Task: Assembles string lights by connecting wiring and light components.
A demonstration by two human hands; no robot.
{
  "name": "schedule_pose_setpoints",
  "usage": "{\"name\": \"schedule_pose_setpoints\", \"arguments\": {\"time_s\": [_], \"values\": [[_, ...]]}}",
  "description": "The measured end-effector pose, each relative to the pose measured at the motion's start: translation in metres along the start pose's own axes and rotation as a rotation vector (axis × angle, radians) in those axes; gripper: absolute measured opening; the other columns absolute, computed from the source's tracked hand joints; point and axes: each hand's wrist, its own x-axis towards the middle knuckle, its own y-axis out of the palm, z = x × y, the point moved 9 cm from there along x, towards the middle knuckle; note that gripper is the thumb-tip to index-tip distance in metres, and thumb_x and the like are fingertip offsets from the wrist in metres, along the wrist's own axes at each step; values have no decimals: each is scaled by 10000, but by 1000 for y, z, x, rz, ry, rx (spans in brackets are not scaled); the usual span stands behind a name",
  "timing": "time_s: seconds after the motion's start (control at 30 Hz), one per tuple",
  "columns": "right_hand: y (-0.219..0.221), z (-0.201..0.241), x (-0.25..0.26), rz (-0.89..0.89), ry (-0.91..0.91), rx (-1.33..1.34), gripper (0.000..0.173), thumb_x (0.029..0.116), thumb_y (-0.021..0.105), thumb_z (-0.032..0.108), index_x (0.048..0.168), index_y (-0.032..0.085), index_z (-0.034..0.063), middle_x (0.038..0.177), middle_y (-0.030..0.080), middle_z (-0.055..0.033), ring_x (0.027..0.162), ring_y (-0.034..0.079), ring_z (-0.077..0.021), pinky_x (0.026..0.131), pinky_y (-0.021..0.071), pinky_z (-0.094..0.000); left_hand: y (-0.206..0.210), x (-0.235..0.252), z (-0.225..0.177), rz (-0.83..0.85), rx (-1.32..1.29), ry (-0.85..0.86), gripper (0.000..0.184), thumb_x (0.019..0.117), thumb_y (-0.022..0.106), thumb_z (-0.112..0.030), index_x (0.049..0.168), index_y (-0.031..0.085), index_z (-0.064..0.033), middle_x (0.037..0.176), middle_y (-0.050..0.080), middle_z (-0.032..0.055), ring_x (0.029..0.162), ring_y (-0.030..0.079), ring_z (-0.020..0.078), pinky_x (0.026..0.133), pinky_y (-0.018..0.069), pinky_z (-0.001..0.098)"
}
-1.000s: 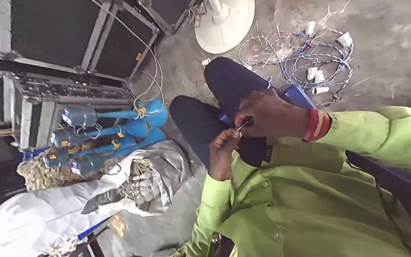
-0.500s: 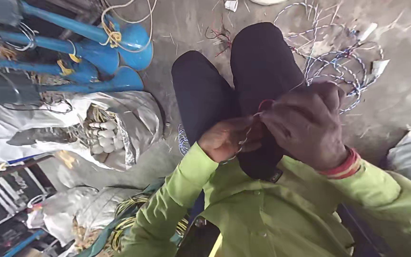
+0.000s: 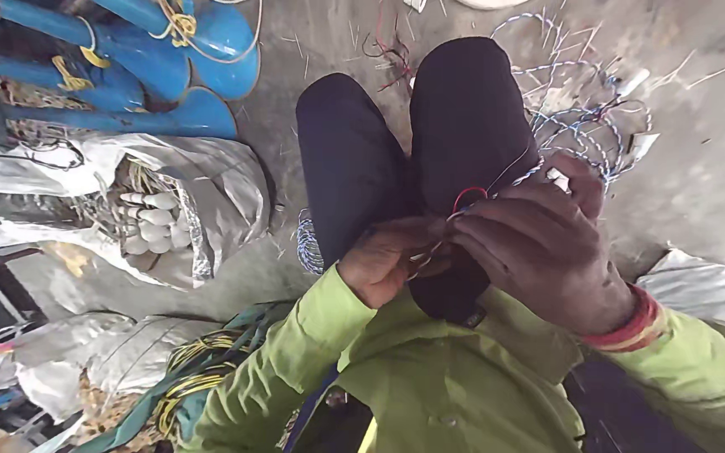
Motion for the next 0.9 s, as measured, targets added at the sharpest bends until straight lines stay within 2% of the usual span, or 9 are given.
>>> {"name": "schedule_pose_setpoints", "arguments": {"time_s": [0.13,0.27,0.43,0.5,0.57,0.67,0.77,0.83,0.9], "values": [[-4,25,1,79,-132,-160,157,996,573,36,1000,722,-15,943,692,-161,994,648,-363,1122,307,-676,3,-10,2,-62,166,121,157,1019,593,-132,1062,728,-63,899,717,32,790,685,110,734,592,276],[-4,47,-3,193,-352,-322,186,1000,494,-28,922,662,-43,896,658,-183,950,650,-368,1120,315,-684,11,-20,5,-97,357,261,168,1036,592,-140,1062,722,-38,798,689,-1,653,620,47,590,526,196],[-8,59,-7,305,-481,-322,175,977,534,4,850,652,-23,830,633,-161,939,637,-377,1106,316,-691,27,-35,6,-50,545,521,176,1032,569,-86,1057,719,3,753,627,11,585,528,44,535,454,193],[-11,49,-3,347,-335,-186,194,943,574,119,809,674,21,831,675,-129,960,664,-352,1070,393,-603,33,-42,7,-43,644,589,185,1041,575,-117,1071,727,-16,789,653,21,608,541,51,549,460,209],[-15,36,4,354,-138,-51,210,889,595,194,742,692,79,805,701,-69,891,665,-259,859,497,-434,37,-46,6,-37,740,631,160,1026,611,-129,1057,736,-33,847,691,38,659,590,72,592,504,247],[-15,17,2,406,143,102,167,835,648,220,698,646,126,738,636,4,769,615,-114,664,486,-293,43,-50,4,-24,839,688,116,987,656,-81,1002,754,-21,970,727,57,794,666,69,724,575,267],[-10,-6,-5,483,455,250,117,849,676,201,734,668,184,647,593,88,570,553,-11,491,450,-232,45,-49,1,-51,882,750,116,982,669,-98,1003,770,-45,968,733,45,811,686,68,752,598,278],[-12,-16,-7,450,596,412,107,928,666,178,856,740,152,656,629,82,550,556,-15,487,457,-211,42,-47,-3,-76,843,752,118,992,659,-108,995,765,-57,915,726,21,724,650,49,661,563,245],[-22,-21,-3,341,579,507,110,984,671,189,1004,746,110,797,699,65,664,635,-15,592,545,-190,39,-44,-5,-71,800,723,134,1007,648,-123,1017,762,-54,889,728,18,667,625,45,596,534,231]]}}
